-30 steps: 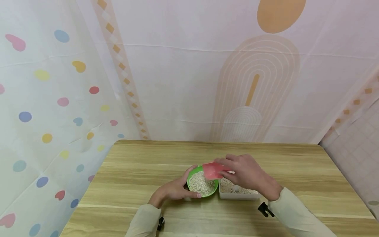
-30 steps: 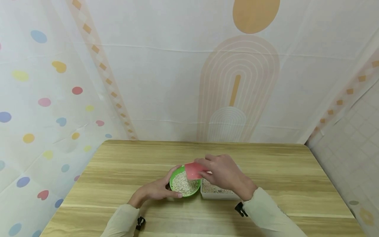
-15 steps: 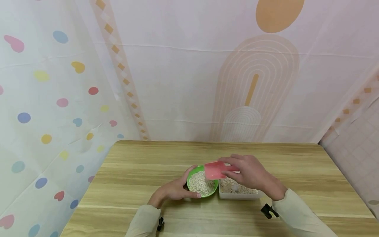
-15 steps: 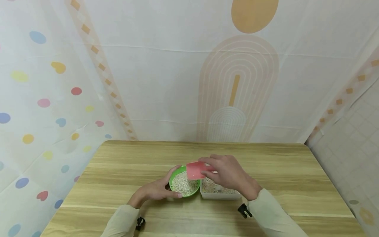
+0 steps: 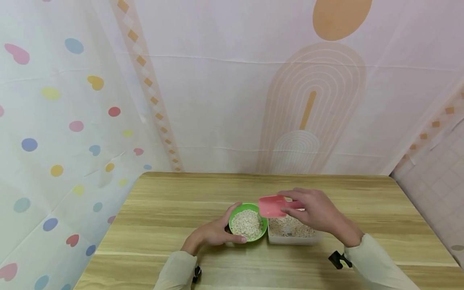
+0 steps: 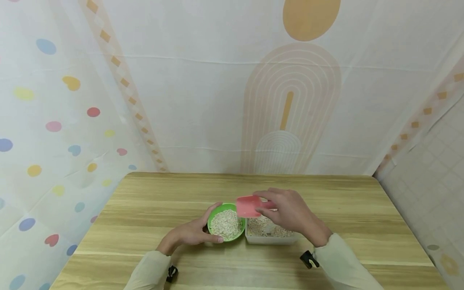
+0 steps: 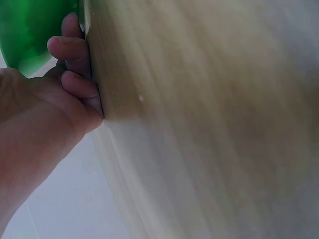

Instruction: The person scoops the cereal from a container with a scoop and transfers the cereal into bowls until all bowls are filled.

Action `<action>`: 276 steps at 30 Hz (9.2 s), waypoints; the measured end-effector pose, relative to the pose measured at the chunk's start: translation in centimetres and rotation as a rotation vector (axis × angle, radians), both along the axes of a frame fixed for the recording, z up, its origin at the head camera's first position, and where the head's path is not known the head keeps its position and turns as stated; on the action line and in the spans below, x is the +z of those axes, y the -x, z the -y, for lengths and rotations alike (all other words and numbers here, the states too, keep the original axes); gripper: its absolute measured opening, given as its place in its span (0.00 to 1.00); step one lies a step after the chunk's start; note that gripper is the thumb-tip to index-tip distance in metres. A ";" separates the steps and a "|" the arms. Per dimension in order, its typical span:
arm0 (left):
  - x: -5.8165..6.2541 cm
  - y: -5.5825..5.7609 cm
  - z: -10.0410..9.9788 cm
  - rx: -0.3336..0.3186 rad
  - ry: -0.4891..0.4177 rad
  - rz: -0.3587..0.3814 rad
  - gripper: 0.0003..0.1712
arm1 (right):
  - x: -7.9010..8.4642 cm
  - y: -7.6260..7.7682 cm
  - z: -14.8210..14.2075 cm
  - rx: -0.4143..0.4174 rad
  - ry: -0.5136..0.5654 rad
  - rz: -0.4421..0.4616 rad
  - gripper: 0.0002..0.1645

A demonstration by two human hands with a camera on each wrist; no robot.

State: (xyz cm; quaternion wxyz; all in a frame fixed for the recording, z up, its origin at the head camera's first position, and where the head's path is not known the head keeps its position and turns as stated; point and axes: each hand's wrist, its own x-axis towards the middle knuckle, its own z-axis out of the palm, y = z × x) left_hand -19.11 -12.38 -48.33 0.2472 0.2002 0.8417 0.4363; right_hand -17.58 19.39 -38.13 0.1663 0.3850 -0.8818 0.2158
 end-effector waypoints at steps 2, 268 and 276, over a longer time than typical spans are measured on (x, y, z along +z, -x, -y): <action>0.0 0.0 0.0 0.000 -0.001 -0.001 0.65 | 0.0 0.0 -0.2 -0.005 -0.001 0.002 0.23; 3.3 -0.7 -1.9 0.045 0.115 -0.393 0.58 | -7.1 0.8 -5.6 0.065 0.533 0.697 0.17; 2.0 -1.2 -0.5 0.037 0.086 -0.295 0.62 | -7.1 0.7 -5.6 0.051 0.521 0.701 0.17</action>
